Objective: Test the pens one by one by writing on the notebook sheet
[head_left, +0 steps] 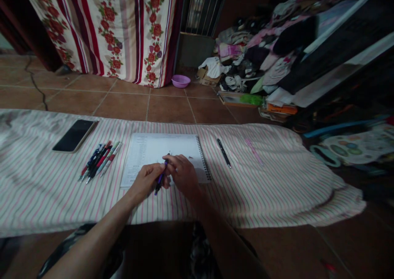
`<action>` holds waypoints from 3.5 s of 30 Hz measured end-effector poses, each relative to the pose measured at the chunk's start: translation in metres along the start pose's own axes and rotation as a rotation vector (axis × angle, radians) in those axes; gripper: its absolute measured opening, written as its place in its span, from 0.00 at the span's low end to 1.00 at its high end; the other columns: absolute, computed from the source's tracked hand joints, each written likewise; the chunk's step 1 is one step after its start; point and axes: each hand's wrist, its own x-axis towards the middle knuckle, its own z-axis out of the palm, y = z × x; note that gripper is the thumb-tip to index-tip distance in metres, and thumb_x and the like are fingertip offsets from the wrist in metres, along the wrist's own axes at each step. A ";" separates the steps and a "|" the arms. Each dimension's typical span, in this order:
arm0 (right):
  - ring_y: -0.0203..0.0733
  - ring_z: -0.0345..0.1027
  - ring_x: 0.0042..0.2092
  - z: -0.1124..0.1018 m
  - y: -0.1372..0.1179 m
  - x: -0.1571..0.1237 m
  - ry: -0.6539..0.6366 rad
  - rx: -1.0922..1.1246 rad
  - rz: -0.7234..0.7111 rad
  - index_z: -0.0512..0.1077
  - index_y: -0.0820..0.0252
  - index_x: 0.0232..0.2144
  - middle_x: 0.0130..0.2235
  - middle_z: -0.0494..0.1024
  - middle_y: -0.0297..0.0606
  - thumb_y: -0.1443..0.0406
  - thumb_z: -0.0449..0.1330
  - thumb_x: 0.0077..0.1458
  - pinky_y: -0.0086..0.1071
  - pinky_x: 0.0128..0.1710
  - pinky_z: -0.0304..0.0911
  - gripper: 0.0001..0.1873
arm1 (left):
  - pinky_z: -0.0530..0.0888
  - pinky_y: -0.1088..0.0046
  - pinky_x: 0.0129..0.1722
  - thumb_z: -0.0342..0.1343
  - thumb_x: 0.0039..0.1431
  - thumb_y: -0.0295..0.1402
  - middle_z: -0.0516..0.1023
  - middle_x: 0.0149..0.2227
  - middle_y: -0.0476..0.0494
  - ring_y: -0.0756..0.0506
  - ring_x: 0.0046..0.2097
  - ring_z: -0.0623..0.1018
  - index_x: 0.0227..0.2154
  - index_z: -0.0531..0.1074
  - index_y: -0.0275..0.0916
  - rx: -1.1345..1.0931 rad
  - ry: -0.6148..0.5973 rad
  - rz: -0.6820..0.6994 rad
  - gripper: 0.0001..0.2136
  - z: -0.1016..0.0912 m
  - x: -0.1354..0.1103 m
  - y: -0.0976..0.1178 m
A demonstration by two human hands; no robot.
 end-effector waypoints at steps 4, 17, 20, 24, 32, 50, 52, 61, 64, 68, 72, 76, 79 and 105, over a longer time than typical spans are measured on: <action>0.38 0.70 0.33 -0.003 -0.001 0.000 0.109 0.194 0.226 0.72 0.60 0.39 0.33 0.78 0.39 0.67 0.52 0.54 0.32 0.36 0.66 0.12 | 0.64 0.74 0.23 0.51 0.53 0.46 0.74 0.16 0.43 0.50 0.20 0.70 0.22 0.73 0.33 -0.044 0.124 0.020 0.19 -0.003 -0.002 0.006; 0.35 0.70 0.26 0.008 0.001 0.000 -0.050 0.450 0.521 0.71 0.63 0.37 0.27 0.79 0.39 0.60 0.52 0.54 0.27 0.26 0.65 0.14 | 0.62 0.78 0.22 0.57 0.48 0.39 0.71 0.15 0.48 0.53 0.20 0.68 0.23 0.72 0.33 -0.147 0.391 -0.027 0.11 -0.018 0.002 0.005; 0.36 0.70 0.27 0.008 0.002 -0.002 -0.082 0.402 0.496 0.71 0.62 0.37 0.27 0.79 0.39 0.61 0.52 0.55 0.29 0.28 0.65 0.13 | 0.62 0.78 0.21 0.57 0.48 0.39 0.71 0.16 0.48 0.53 0.20 0.68 0.24 0.72 0.34 -0.152 0.394 -0.023 0.11 -0.017 0.002 0.006; 0.35 0.70 0.27 0.007 0.003 -0.002 -0.103 0.393 0.474 0.71 0.62 0.38 0.28 0.79 0.38 0.63 0.51 0.55 0.28 0.29 0.65 0.12 | 0.61 0.78 0.20 0.57 0.48 0.39 0.72 0.16 0.48 0.53 0.19 0.67 0.24 0.72 0.33 -0.138 0.390 -0.021 0.11 -0.017 0.000 0.006; 0.37 0.71 0.27 0.002 0.000 0.000 -0.183 0.294 0.452 0.73 0.62 0.35 0.26 0.78 0.38 0.64 0.52 0.55 0.28 0.29 0.63 0.11 | 0.62 0.77 0.22 0.57 0.49 0.38 0.71 0.16 0.49 0.52 0.20 0.70 0.24 0.72 0.33 -0.166 0.370 0.004 0.11 -0.017 0.002 0.002; 0.35 0.71 0.26 -0.003 0.002 0.001 -0.214 0.262 0.441 0.73 0.60 0.35 0.25 0.78 0.35 0.65 0.53 0.54 0.27 0.28 0.63 0.10 | 0.62 0.77 0.21 0.57 0.47 0.38 0.71 0.16 0.48 0.52 0.20 0.69 0.24 0.73 0.33 -0.138 0.376 -0.003 0.11 -0.018 0.002 0.002; 0.36 0.71 0.26 -0.003 0.004 0.001 -0.214 0.301 0.447 0.73 0.60 0.34 0.25 0.77 0.36 0.64 0.53 0.54 0.27 0.27 0.63 0.10 | 0.62 0.77 0.21 0.58 0.47 0.38 0.71 0.16 0.48 0.51 0.20 0.69 0.24 0.73 0.33 -0.149 0.384 0.001 0.11 -0.018 0.003 0.001; 0.34 0.70 0.25 -0.006 0.015 -0.001 -0.060 0.419 0.527 0.71 0.62 0.34 0.25 0.77 0.36 0.60 0.52 0.54 0.27 0.26 0.66 0.12 | 0.66 0.75 0.24 0.58 0.46 0.37 0.72 0.16 0.49 0.51 0.20 0.70 0.24 0.72 0.34 -0.200 0.401 -0.008 0.09 -0.017 0.003 0.000; 0.35 0.71 0.25 -0.007 0.014 -0.001 -0.051 0.407 0.541 0.71 0.62 0.34 0.25 0.77 0.37 0.61 0.52 0.54 0.26 0.25 0.65 0.12 | 0.66 0.76 0.25 0.59 0.45 0.37 0.71 0.15 0.50 0.52 0.20 0.70 0.24 0.71 0.34 -0.208 0.406 -0.019 0.09 -0.016 0.003 -0.001; 0.35 0.71 0.26 -0.006 0.009 -0.003 -0.173 0.376 0.475 0.72 0.61 0.34 0.25 0.77 0.36 0.63 0.52 0.54 0.27 0.26 0.64 0.11 | 0.63 0.78 0.22 0.58 0.46 0.37 0.71 0.15 0.50 0.53 0.20 0.69 0.24 0.72 0.34 -0.185 0.408 -0.046 0.10 -0.017 0.005 -0.002; 0.36 0.71 0.26 -0.007 0.004 -0.003 -0.261 0.311 0.435 0.73 0.61 0.34 0.24 0.78 0.36 0.64 0.52 0.54 0.27 0.27 0.63 0.11 | 0.63 0.78 0.22 0.58 0.46 0.37 0.72 0.16 0.49 0.53 0.20 0.70 0.25 0.72 0.33 -0.176 0.401 -0.036 0.10 -0.018 0.005 -0.003; 0.36 0.71 0.27 -0.007 0.004 -0.002 -0.180 0.246 0.437 0.73 0.60 0.35 0.26 0.78 0.36 0.65 0.53 0.54 0.28 0.28 0.63 0.10 | 0.64 0.78 0.22 0.59 0.46 0.37 0.72 0.16 0.49 0.52 0.20 0.70 0.25 0.72 0.34 -0.178 0.405 -0.047 0.10 -0.017 0.004 -0.003; 0.35 0.71 0.26 -0.007 0.006 -0.002 -0.109 0.326 0.464 0.72 0.61 0.35 0.26 0.78 0.36 0.64 0.52 0.54 0.27 0.28 0.64 0.10 | 0.64 0.78 0.22 0.58 0.46 0.37 0.72 0.16 0.49 0.52 0.20 0.70 0.24 0.72 0.34 -0.175 0.410 -0.040 0.10 -0.017 0.003 -0.002; 0.44 0.66 0.44 0.003 0.004 -0.007 -0.064 -0.145 -0.011 0.66 0.63 0.51 0.44 0.76 0.43 0.73 0.47 0.57 0.37 0.45 0.63 0.20 | 0.68 0.75 0.28 0.62 0.45 0.41 0.76 0.25 0.44 0.51 0.26 0.73 0.28 0.74 0.32 -0.130 0.100 -0.109 0.15 -0.008 0.008 -0.013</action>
